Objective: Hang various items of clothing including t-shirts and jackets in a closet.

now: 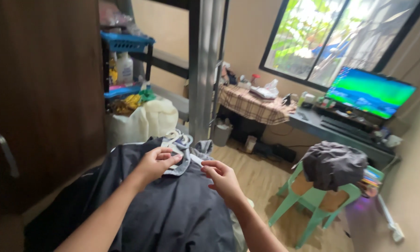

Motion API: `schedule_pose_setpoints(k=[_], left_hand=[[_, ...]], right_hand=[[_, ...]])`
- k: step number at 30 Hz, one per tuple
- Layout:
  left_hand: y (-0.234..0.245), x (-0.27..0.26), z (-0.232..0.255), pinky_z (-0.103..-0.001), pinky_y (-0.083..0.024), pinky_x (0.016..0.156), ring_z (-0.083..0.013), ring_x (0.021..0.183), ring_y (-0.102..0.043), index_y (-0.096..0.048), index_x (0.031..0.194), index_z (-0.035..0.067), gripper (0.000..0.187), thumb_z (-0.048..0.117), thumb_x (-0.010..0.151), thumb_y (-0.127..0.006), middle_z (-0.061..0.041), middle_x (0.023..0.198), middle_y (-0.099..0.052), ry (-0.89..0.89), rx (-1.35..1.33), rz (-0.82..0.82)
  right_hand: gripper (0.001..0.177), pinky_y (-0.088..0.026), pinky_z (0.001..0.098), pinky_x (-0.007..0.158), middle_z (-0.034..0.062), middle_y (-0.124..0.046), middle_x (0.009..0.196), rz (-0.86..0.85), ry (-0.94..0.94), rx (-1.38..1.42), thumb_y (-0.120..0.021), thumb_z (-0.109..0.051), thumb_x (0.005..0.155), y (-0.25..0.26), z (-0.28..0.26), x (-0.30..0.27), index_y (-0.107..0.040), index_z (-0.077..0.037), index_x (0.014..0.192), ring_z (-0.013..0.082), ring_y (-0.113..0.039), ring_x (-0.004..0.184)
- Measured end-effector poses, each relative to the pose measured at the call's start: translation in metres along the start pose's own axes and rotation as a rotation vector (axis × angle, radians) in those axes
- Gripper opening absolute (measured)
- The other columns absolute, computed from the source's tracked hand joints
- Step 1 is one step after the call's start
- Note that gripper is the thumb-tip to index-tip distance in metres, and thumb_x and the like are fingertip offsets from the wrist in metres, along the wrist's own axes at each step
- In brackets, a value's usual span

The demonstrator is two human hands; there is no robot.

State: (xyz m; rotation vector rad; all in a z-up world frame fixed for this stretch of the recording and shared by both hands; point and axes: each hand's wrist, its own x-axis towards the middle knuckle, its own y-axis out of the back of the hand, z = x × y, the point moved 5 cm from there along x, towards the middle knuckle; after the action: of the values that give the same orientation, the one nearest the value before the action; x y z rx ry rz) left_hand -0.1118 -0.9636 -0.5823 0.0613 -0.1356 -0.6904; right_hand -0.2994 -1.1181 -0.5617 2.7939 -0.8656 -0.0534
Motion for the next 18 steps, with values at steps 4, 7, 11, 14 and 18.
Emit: schedule_pose_setpoints(k=[4, 7, 11, 14, 18], left_hand=[[0.004, 0.042, -0.056, -0.035, -0.056, 0.077, -0.0178, 0.090, -0.064, -0.069, 0.125, 0.006, 0.062, 0.038, 0.075, -0.086, -0.012, 0.118, -0.074, -0.037, 0.011, 0.076], [0.014, 0.065, -0.091, -0.033, -0.056, 0.085, -0.0155, 0.099, -0.067, -0.069, 0.123, 0.007, 0.063, 0.039, 0.074, -0.089, -0.014, 0.118, -0.074, -0.148, 0.115, 0.186], [0.030, 0.079, -0.105, -0.037, -0.056, 0.088, -0.0245, 0.102, -0.070, -0.070, 0.120, 0.006, 0.059, 0.037, 0.072, -0.087, -0.015, 0.116, -0.074, -0.185, 0.256, 0.266], [0.043, 0.091, -0.106, -0.041, -0.053, 0.096, -0.0301, 0.109, -0.068, -0.071, 0.116, 0.010, 0.053, 0.035, 0.072, -0.086, -0.015, 0.115, -0.072, -0.272, 0.427, 0.317], [0.052, 0.115, -0.124, -0.045, -0.047, 0.103, -0.0370, 0.118, -0.056, -0.072, 0.115, 0.016, 0.044, 0.024, 0.073, -0.079, -0.011, 0.125, -0.067, -0.366, 0.590, 0.331]], right_hand=[[0.030, -0.050, 0.0310, 0.078, -0.0016, -0.075, 0.111, -0.033, -0.021, 0.068, -0.063, -0.032, 0.096, -0.016, 0.034, 0.029, -0.074, -0.017, 0.119, 0.0103, -0.061, 0.101], [0.031, -0.052, 0.0304, 0.078, -0.0026, -0.075, 0.109, -0.010, -0.076, 0.053, -0.058, -0.033, 0.098, -0.030, 0.052, 0.040, -0.074, -0.016, 0.118, 0.0080, -0.062, 0.101], [0.032, -0.053, 0.0289, 0.074, -0.0015, -0.077, 0.106, 0.022, -0.068, -0.016, -0.055, -0.034, 0.100, -0.044, 0.085, 0.066, -0.075, -0.014, 0.116, 0.0087, -0.064, 0.096], [0.030, -0.052, 0.0295, 0.069, 0.0003, -0.079, 0.100, 0.100, -0.029, -0.083, -0.059, -0.031, 0.099, -0.052, 0.098, 0.088, -0.077, -0.012, 0.113, 0.0124, -0.063, 0.085], [0.023, -0.055, 0.0266, 0.075, 0.0028, -0.080, 0.090, 0.225, 0.116, -0.216, -0.066, -0.022, 0.093, -0.057, 0.112, 0.114, -0.079, -0.008, 0.105, 0.0100, -0.072, 0.082]])
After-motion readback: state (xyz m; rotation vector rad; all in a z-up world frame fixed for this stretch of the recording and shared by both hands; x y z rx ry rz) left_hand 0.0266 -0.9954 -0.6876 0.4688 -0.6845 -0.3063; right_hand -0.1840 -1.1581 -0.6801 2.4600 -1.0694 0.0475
